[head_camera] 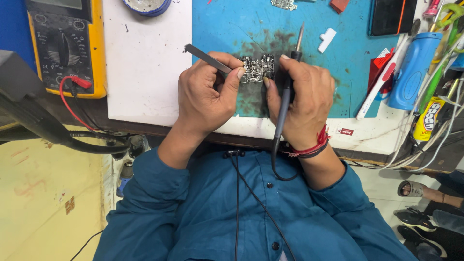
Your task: The person solders a small circuit board on a workbench, holding the board with tweezers in one hand and a soldering iron in the other, applying solder to components on the board. They reposition and turn the board repeatedly while working on different points, with a multimeter and other boards on the bench.
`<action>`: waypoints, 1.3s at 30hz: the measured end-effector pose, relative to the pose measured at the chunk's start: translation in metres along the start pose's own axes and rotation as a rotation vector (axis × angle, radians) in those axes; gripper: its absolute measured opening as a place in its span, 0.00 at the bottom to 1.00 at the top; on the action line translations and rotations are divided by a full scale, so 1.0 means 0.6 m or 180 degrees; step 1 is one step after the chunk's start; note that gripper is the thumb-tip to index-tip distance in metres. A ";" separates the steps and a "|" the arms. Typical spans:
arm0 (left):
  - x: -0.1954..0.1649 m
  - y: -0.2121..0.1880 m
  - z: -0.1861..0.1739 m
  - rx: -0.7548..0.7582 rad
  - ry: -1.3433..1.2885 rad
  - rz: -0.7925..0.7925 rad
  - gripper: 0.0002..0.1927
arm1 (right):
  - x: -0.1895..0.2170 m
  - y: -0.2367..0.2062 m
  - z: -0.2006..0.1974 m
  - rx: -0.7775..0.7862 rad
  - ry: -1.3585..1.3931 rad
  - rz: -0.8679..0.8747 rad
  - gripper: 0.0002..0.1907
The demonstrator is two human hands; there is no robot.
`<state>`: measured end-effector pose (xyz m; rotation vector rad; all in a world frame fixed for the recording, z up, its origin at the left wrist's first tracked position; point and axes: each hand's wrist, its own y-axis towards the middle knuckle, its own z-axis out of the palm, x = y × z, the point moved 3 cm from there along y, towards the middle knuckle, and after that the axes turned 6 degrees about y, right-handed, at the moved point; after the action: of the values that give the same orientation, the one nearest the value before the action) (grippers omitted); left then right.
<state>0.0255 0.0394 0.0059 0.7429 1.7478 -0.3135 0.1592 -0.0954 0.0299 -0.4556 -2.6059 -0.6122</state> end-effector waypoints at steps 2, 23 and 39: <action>0.000 0.000 -0.003 -0.0001 0.0003 0.0020 0.03 | 0.002 0.000 0.002 0.0027 0.0032 -0.0048 0.23; 0.007 0.000 0.001 -0.0056 -0.0199 0.0029 0.02 | -0.004 -0.002 -0.012 -0.0060 0.0938 -0.0141 0.17; 0.001 -0.001 0.001 -0.0010 -0.0034 -0.0005 0.03 | -0.002 -0.031 -0.019 0.0076 0.1304 -0.0223 0.05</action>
<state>0.0255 0.0389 0.0051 0.7364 1.7384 -0.3151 0.1564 -0.1170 0.0320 -0.2045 -2.2423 -0.6226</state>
